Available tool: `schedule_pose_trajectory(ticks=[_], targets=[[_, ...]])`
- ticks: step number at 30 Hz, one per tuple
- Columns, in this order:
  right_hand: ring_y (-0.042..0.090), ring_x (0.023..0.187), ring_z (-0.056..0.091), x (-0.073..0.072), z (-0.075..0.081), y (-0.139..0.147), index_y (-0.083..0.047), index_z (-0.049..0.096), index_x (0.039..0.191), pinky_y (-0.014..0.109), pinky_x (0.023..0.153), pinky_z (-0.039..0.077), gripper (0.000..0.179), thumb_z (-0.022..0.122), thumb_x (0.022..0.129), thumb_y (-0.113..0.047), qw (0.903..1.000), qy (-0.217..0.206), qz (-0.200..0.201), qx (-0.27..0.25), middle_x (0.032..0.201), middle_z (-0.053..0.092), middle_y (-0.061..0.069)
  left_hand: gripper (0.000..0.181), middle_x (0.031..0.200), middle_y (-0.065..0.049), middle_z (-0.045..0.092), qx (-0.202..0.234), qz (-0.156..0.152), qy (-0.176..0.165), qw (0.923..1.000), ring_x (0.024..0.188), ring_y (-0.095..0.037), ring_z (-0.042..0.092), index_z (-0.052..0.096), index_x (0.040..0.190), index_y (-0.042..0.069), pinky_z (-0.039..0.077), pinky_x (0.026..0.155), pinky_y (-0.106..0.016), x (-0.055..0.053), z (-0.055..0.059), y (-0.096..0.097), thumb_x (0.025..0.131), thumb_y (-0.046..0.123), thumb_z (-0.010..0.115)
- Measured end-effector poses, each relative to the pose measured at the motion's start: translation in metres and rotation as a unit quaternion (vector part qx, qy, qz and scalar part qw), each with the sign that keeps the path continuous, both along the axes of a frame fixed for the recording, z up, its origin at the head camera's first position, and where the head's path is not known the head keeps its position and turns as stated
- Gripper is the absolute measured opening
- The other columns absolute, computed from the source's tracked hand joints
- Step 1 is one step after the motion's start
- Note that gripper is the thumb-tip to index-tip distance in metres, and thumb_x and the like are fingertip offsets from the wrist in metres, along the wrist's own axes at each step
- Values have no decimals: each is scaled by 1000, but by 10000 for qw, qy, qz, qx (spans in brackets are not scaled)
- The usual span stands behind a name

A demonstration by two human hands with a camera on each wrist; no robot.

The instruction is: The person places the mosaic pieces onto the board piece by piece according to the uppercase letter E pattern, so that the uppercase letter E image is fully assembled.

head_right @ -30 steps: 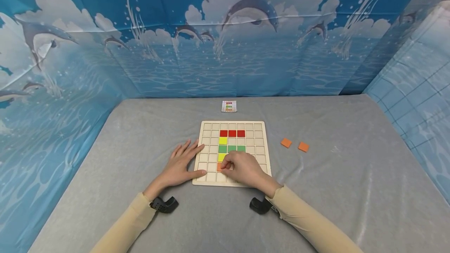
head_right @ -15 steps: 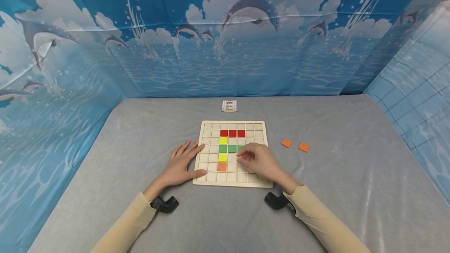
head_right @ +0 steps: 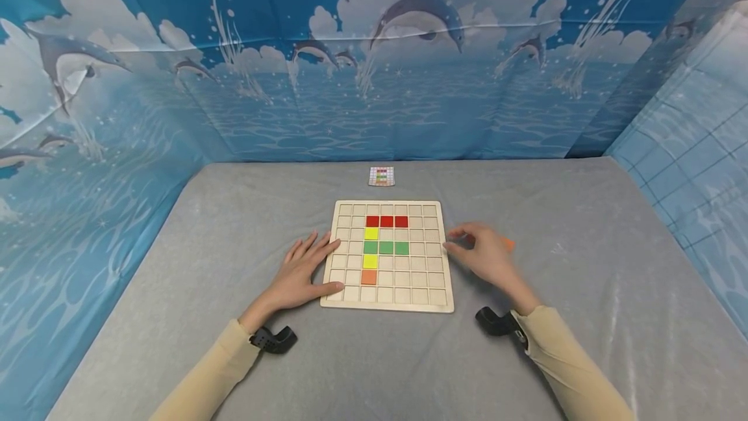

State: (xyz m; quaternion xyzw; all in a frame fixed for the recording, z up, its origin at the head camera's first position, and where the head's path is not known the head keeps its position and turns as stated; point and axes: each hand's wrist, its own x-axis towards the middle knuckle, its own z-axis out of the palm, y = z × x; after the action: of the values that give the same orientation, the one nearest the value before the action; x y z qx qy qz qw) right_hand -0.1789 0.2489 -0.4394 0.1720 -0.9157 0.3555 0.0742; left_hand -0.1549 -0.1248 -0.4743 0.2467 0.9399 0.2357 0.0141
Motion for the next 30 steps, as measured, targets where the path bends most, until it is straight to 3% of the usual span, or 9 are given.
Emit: schedule_pose_trajectory(ticks=[6,10,13,21,30], targets=[[32,86,57,-7,-5,21,1,72,100,46,75,41,29,78,81,-19,9979,450,-323,325,94,66,18,83,156,-3,19,15,-2,28,10000,143,-27,6,30,151,20,2,111,-48,1,1,1,84,61,57],[44,101,49,-9,-8,30,4,68,106,56,83,33,39,78,80,-22,9961,305,-580,583,106,63,25,83,156,-3,18,-6,16,28,10000,143,-26,5,30,151,21,1,111,-48,1,1,1,84,62,57],[46,103,45,-10,-9,34,6,66,109,59,82,30,43,77,80,-24,9950,129,-711,690,109,60,28,83,156,-2,17,-15,16,-2,10000,143,-26,4,29,151,22,1,111,-48,1,1,1,84,62,57],[42,94,44,-11,-8,37,4,67,100,58,74,30,35,77,80,-24,9914,-96,-897,949,102,59,25,83,156,-4,19,35,1,43,10000,143,-27,6,30,151,20,1,111,-47,0,1,0,84,60,58],[34,80,46,-9,-9,36,1,64,87,49,67,34,30,79,78,-24,9907,49,-857,1060,84,60,16,83,156,-3,19,34,46,-5,10000,143,-26,6,31,150,21,0,111,-47,1,3,1,83,61,59]])
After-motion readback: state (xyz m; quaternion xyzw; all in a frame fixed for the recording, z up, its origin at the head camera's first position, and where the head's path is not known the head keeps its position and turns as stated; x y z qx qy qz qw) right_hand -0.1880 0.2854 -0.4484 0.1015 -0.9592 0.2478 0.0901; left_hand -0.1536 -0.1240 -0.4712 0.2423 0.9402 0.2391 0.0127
